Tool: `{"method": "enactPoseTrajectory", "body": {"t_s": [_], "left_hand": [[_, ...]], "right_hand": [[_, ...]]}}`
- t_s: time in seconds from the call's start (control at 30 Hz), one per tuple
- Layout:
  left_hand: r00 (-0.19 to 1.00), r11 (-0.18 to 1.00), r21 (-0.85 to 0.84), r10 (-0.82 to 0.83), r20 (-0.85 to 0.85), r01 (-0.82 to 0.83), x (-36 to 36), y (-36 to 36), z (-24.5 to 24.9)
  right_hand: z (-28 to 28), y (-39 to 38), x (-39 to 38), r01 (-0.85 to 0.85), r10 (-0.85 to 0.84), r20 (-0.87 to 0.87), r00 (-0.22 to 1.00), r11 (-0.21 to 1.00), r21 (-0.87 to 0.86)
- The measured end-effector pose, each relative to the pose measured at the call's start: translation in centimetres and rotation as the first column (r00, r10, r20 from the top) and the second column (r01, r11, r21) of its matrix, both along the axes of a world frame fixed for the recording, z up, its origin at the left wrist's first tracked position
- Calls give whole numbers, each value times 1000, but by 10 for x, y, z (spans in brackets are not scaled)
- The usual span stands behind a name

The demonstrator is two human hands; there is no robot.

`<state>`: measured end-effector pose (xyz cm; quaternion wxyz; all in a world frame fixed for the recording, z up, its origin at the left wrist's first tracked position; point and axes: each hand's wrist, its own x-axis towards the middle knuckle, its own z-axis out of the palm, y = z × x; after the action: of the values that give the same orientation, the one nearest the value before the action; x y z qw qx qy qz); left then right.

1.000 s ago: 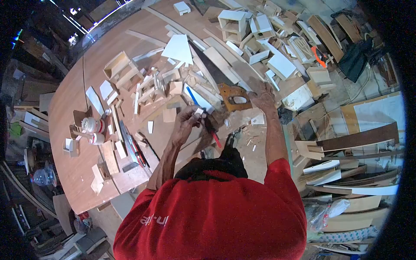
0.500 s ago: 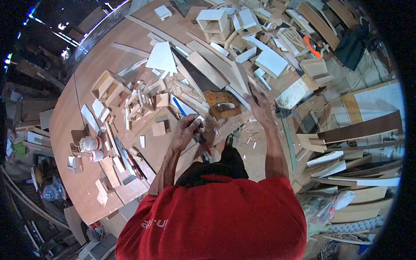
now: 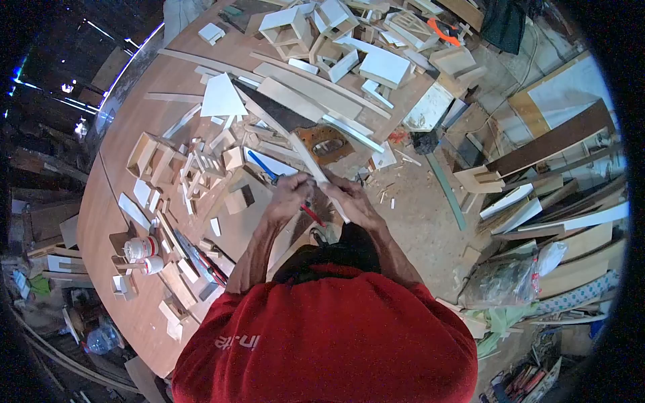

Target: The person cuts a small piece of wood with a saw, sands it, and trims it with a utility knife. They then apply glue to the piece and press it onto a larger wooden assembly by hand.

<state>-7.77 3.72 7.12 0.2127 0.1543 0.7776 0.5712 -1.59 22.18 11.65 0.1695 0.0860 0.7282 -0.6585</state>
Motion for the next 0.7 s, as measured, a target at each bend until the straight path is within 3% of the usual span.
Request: {"method": "enactPoseTrajectory", "body": {"t_s": [0.03, 0.1, 0.17, 0.23, 0.3, 0.37, 0.43, 0.47, 0.5, 0.57, 0.63, 0.7], "left_hand": [[1000, 1000, -6, 0, -2, 0, -1, -2, 5], [956, 967, 179, 131, 263, -182, -3, -10, 15], [968, 967, 183, 140, 206, -179, -11, -21, 7], [964, 982, 70, 155, 214, -174, -7, -19, 25], [965, 974, 72, 200, 170, -215, -6, -21, 38], [930, 924, 110, 364, 51, -367, -14, -35, 26], [911, 891, 191, 403, 84, -412, -20, -48, 25], [899, 854, 279, 412, 152, -438, -20, -50, 30], [883, 807, 360, 412, 224, -468, -17, -52, 34], [865, 767, 403, 416, 280, -499, -8, -51, 35], [840, 687, 488, 388, 379, -538, -5, -45, 37], [834, 711, 444, 412, 367, -546, -3, -43, 35]], "right_hand": [[7, -6, -4, 1, -1, 9, 1000, 999, 34], [6, -9, 7, -3, 2, 10, 1000, 997, 72], [-11, -8, 15, -63, 67, -72, 995, 997, 52], [6, -20, 6, -50, 51, -58, 997, 998, 23], [10, -30, 0, 27, -31, 68, 997, 998, 56], [1, -13, 11, -65, 63, 59, 996, 997, 37], [5, 4, 22, -175, 180, -57, 982, 981, 85], [9, 2, 28, -48, 51, -48, 998, 997, 66], [8, 2, 29, -55, 58, -43, 997, 996, 68], [0, 4, 26, 179, -179, 5, 984, 983, -35], [-6, 2, 20, 165, -165, -1, 986, 986, -21], [-12, -7, 18, 177, -184, -95, 978, 981, -79]]}}
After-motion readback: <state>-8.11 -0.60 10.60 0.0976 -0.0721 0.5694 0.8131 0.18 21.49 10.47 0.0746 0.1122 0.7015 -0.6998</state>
